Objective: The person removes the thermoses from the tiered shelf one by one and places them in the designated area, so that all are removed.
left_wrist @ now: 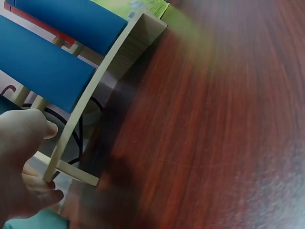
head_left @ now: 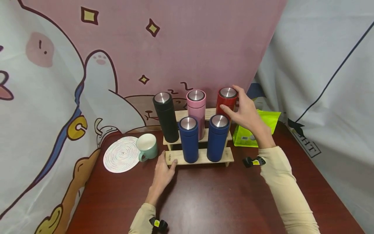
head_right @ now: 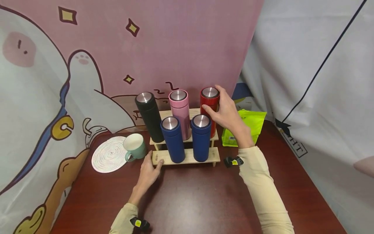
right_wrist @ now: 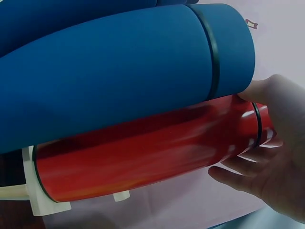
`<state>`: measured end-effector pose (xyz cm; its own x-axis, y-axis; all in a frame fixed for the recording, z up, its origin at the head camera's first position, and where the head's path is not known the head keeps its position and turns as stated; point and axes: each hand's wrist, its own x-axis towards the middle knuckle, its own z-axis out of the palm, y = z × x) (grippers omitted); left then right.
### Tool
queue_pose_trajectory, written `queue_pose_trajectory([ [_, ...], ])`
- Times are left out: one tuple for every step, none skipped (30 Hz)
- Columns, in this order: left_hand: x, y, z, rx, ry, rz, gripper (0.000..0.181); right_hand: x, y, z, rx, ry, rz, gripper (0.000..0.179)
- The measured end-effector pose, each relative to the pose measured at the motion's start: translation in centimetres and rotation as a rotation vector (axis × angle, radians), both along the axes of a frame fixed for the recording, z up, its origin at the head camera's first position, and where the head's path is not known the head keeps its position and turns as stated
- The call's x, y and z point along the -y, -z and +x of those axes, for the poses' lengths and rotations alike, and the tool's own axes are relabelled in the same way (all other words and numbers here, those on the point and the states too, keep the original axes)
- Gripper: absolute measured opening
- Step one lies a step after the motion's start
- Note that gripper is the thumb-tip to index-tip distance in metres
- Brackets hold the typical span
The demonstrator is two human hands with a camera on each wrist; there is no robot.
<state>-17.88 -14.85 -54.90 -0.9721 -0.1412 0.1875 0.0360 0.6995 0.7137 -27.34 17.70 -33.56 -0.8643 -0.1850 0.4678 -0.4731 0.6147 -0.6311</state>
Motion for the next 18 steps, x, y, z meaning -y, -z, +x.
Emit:
queue_pose_trajectory([
  [-0.1, 0.1, 0.0, -0.008, -0.004, 0.002, 0.075, 0.0, 0.0, 0.0, -0.001, -0.002, -0.003, 0.082],
  [-0.2, 0.3, 0.0, -0.011, -0.011, 0.001, 0.074, -0.1, 0.1, 0.0, -0.003, -0.006, -0.010, 0.082],
  [-0.2, 0.4, 0.0, -0.012, -0.017, -0.002, 0.073, -0.1, 0.2, 0.0, -0.004, -0.009, -0.016, 0.082],
  [-0.3, 0.6, 0.0, -0.012, -0.024, -0.005, 0.073, -0.2, 0.2, 0.1, -0.008, -0.013, -0.022, 0.082],
  [-0.3, 0.7, 0.1, -0.010, -0.031, -0.005, 0.073, -0.2, 0.3, 0.1, -0.010, -0.017, -0.028, 0.082],
  [-0.4, 0.8, 0.1, -0.006, -0.038, -0.006, 0.072, -0.3, 0.4, 0.2, -0.015, -0.019, -0.035, 0.082],
  [-0.4, 0.9, 0.1, -0.001, -0.045, -0.006, 0.072, -0.4, 0.5, 0.3, -0.022, -0.016, -0.038, 0.082],
  [-0.4, 1.1, 0.1, 0.004, -0.052, -0.005, 0.072, -0.5, 0.6, 0.4, -0.029, -0.012, -0.043, 0.082],
  [-0.5, 1.1, 0.1, 0.010, -0.058, 0.000, 0.073, -0.6, 0.7, 0.5, -0.038, -0.006, -0.048, 0.082],
  [-0.6, 1.2, 0.2, 0.010, -0.063, 0.004, 0.073, -0.7, 0.8, 0.7, -0.048, -0.001, -0.055, 0.082],
  [-0.6, 1.4, 0.1, 0.006, -0.068, 0.007, 0.072, -0.8, 1.0, 0.8, -0.058, 0.006, -0.063, 0.082],
  [-0.6, 1.4, 0.1, 0.002, -0.074, 0.014, 0.072, -0.9, 1.1, 0.9, -0.070, 0.012, -0.070, 0.082],
  [-0.7, 1.5, 0.1, -0.004, -0.079, 0.022, 0.071, -1.0, 1.2, 1.0, -0.084, 0.016, -0.077, 0.081],
  [-0.7, 1.6, 0.1, -0.009, -0.086, 0.030, 0.071, -1.1, 1.3, 1.1, -0.098, 0.019, -0.087, 0.081],
  [-0.8, 1.6, 0.1, -0.017, -0.094, 0.038, 0.070, -1.2, 1.4, 1.2, -0.110, 0.022, -0.097, 0.080],
  [-0.8, 1.7, 0.0, -0.027, -0.102, 0.045, 0.069, -1.3, 1.5, 1.3, -0.123, 0.027, -0.105, 0.080],
  [-0.8, 1.8, 0.0, -0.030, -0.110, 0.051, 0.068, -1.4, 1.7, 1.5, -0.135, 0.036, -0.113, 0.080],
  [-0.9, 1.8, 0.0, -0.032, -0.118, 0.057, 0.067, -1.6, 1.8, 1.6, -0.148, 0.045, -0.123, 0.079],
])
